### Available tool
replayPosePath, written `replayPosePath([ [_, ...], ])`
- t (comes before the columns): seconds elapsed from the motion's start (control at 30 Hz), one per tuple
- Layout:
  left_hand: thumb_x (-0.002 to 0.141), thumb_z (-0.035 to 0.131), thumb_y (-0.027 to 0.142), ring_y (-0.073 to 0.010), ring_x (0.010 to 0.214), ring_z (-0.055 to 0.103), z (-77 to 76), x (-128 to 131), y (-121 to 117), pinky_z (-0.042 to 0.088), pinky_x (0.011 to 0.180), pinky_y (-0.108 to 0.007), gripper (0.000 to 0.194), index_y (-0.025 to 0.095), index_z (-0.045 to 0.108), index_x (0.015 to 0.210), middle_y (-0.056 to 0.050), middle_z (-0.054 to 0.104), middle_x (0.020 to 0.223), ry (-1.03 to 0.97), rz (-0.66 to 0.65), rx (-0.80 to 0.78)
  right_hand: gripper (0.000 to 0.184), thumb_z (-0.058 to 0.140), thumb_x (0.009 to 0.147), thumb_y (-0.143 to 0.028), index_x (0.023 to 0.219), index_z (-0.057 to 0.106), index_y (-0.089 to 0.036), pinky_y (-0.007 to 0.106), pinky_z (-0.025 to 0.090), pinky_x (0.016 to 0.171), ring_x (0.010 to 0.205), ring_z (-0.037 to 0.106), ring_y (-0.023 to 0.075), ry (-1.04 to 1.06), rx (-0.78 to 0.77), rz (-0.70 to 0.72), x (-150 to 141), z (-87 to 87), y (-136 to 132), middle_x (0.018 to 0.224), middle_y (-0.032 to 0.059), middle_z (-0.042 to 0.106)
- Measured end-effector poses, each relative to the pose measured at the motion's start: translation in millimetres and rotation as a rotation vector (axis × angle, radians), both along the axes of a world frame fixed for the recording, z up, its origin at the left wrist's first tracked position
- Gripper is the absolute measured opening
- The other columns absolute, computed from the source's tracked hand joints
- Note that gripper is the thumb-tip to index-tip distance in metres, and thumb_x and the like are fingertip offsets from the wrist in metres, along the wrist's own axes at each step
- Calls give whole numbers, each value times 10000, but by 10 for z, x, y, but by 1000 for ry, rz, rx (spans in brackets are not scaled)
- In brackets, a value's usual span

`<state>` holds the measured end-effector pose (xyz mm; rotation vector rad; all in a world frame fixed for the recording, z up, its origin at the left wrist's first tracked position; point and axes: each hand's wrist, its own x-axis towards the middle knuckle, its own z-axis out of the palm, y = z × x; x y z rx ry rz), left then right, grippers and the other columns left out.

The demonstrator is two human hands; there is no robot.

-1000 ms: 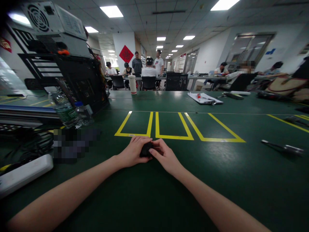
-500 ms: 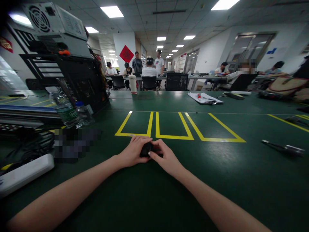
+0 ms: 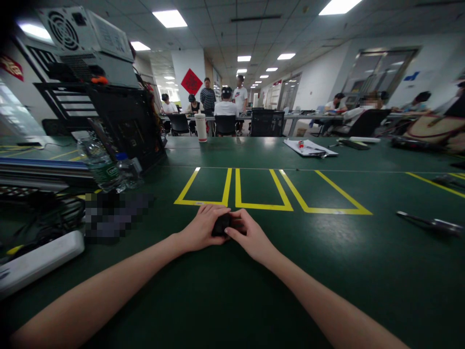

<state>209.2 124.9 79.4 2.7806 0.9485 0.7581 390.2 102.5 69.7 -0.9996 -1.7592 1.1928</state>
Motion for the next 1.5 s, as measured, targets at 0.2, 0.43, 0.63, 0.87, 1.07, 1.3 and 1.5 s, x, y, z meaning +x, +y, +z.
replayPosePath([
  [0.2,682,638,313,-237,1071,417,0,-1,2,286,931,-399,633,198,302,1206,-82,454,1169,10,9,3,184,524,783,-266,949,458,-222,387,446,864,978,526,179,23,44,-7,-11,-12,-4,990,21,531],
  [0.43,680,639,325,-231,1064,423,-7,7,-3,297,920,-388,642,198,301,1211,-77,458,1161,-9,15,-3,217,500,797,-252,1008,453,-235,378,459,846,992,526,183,33,9,-26,-18,4,1,1046,28,522],
  [0.63,672,644,314,-234,1055,432,8,3,-3,304,911,-396,642,213,302,1206,-72,463,1155,-8,15,-16,264,532,767,-225,1023,465,-231,402,435,872,1013,515,198,-46,77,-40,-7,22,-22,1036,33,527],
  [0.87,667,648,313,-233,1051,436,12,9,-11,305,910,-396,638,210,312,1199,-73,467,1148,-18,24,-14,161,489,802,-252,959,465,-223,367,448,844,933,540,169,-5,99,-35,-27,0,-18,944,15,543],
  [1.07,673,643,309,-233,1050,441,30,16,-26,308,913,-402,634,213,309,1203,-72,468,1149,-18,23,-22,236,505,789,-229,1018,452,-222,379,432,881,992,526,177,31,38,-64,-36,-21,6,1020,28,543],
  [1.3,666,648,285,-238,1060,439,43,13,-32,300,921,-414,638,214,308,1201,-75,468,1155,-14,23,-30,241,542,761,-201,987,458,-222,391,431,888,994,529,185,-14,45,-22,-11,59,-55,1016,21,546],
  [1.5,664,651,301,-244,1070,438,51,17,-37,296,921,-430,644,234,303,1201,-66,464,1166,-6,34,-38,158,483,807,-287,952,471,-224,365,466,821,940,546,182,-5,34,-17,-8,101,-66,981,21,554],
])
